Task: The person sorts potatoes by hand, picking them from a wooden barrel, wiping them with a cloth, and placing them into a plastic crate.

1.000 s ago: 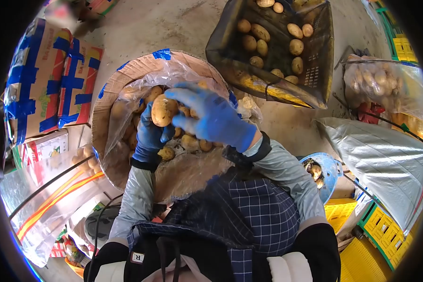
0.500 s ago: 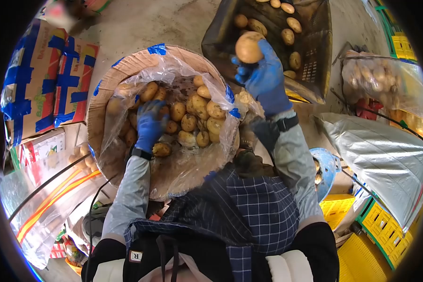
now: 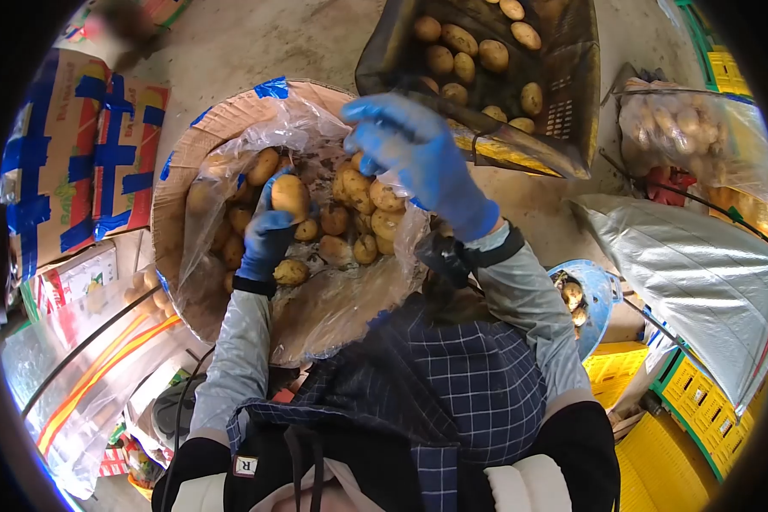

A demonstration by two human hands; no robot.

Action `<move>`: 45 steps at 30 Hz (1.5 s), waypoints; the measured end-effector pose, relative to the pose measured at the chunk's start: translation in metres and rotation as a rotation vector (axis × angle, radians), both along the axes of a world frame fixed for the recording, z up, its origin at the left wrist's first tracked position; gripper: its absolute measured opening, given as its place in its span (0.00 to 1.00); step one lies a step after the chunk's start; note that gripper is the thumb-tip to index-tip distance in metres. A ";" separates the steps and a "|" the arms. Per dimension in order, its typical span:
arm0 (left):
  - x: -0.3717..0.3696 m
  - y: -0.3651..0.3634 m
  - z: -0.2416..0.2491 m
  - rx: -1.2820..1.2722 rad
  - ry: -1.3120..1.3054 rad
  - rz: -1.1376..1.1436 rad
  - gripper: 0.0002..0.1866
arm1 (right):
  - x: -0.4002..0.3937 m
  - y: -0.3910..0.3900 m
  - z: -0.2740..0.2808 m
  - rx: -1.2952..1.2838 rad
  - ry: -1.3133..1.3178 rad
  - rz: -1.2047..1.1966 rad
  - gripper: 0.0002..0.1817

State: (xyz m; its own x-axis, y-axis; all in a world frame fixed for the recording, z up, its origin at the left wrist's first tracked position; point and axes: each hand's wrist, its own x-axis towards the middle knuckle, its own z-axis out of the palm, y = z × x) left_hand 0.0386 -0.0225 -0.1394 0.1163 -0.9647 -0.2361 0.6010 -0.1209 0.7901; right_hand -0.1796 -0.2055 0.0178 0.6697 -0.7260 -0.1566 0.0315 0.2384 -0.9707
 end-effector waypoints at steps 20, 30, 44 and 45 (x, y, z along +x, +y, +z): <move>-0.018 0.009 0.095 0.069 0.700 -0.145 0.44 | 0.016 0.038 0.003 -0.138 -0.001 0.430 0.26; -0.020 0.018 0.086 0.132 0.542 -0.131 0.40 | 0.025 0.062 0.011 -0.240 0.203 0.413 0.27; -0.023 0.004 0.121 0.134 0.669 -0.028 0.51 | 0.007 0.050 -0.037 -1.181 0.727 0.481 0.11; -0.023 0.005 0.123 0.136 0.682 -0.031 0.51 | 0.012 0.047 -0.037 -1.111 0.797 0.545 0.18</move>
State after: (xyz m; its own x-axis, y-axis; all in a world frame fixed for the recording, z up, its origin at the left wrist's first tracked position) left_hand 0.0156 -0.0179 -0.0168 -0.1278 -0.9218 -0.3660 0.9523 -0.2171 0.2143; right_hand -0.1679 -0.1587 -0.0191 0.8999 -0.4094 -0.1502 -0.4350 -0.8180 -0.3764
